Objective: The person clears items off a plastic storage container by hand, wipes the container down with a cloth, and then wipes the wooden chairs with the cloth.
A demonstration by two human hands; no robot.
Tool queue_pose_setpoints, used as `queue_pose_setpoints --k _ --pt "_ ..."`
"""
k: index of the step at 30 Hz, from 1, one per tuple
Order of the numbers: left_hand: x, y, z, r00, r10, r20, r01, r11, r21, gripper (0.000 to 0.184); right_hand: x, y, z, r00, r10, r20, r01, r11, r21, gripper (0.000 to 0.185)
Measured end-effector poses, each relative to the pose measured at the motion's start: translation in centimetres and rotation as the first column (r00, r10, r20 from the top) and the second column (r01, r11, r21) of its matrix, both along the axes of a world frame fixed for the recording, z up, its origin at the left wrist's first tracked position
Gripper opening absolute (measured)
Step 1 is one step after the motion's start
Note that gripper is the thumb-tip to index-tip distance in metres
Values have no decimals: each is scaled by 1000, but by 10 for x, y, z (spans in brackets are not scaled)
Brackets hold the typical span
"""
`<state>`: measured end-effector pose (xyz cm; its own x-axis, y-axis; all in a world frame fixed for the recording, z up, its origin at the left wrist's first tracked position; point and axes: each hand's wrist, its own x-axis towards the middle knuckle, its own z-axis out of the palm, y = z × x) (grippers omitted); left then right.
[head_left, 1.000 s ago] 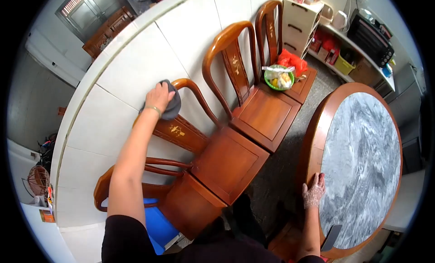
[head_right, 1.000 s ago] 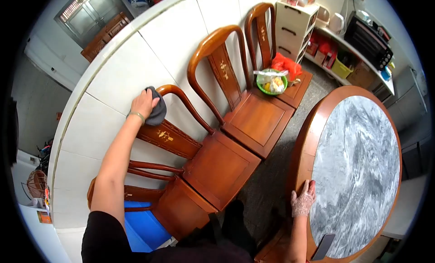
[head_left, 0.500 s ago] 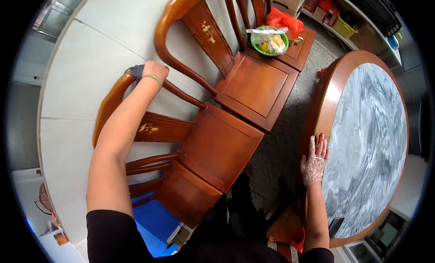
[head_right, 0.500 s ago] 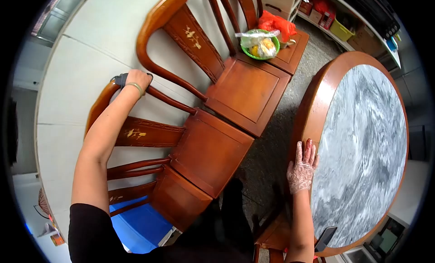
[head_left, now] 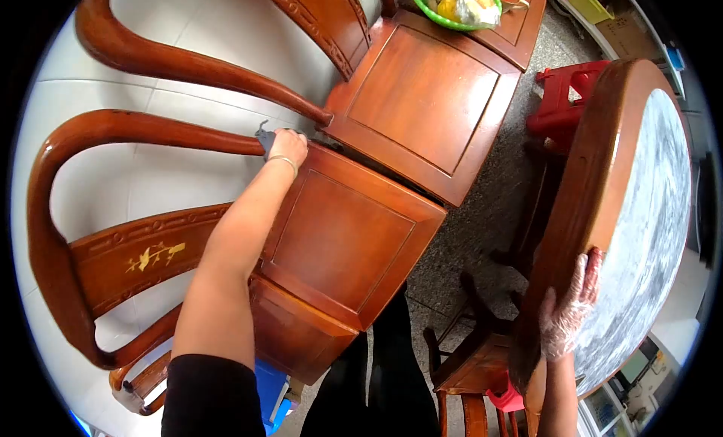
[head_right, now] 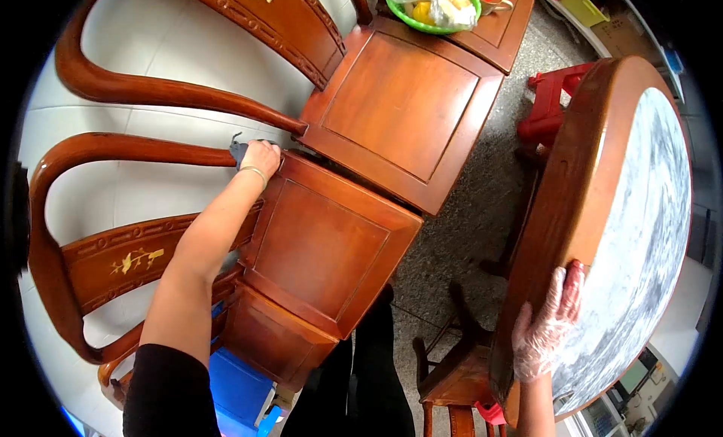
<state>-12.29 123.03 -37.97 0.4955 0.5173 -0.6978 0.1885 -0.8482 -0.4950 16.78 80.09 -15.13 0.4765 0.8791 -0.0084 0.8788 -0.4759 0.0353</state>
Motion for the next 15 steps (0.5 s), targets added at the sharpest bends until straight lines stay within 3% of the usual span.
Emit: queue_pose_setpoints --k 2,4,7,8,10,12,15 --pt "13 -4 -18 954 273 127 -260 959 -110 36 -1 -1 0 1000 -26 3 26 999 -45 70" --pt "31 -3 -34 921 388 46 -372 907 -200 58 1 -1 -4 1000 3 -10 -3 1000 -12 70" --pt "23 14 -42 913 401 75 -332 837 -435 56 -3 2 1 999 -15 -31 13 999 -46 72" --pt "19 7 -48 913 402 69 -335 837 -433 56 -4 5 0 999 -46 -27 44 998 -51 73" --pt "12 -28 -48 875 376 306 -176 834 -523 47 -4 5 0 998 -46 -31 45 998 -40 74" --pt "8 -86 -43 713 379 590 -132 899 -418 42 -5 7 1 998 -55 -11 54 997 -56 74" --pt "3 -148 -51 556 514 653 -7 788 -615 39 -4 5 3 1000 -28 12 30 991 -127 74"
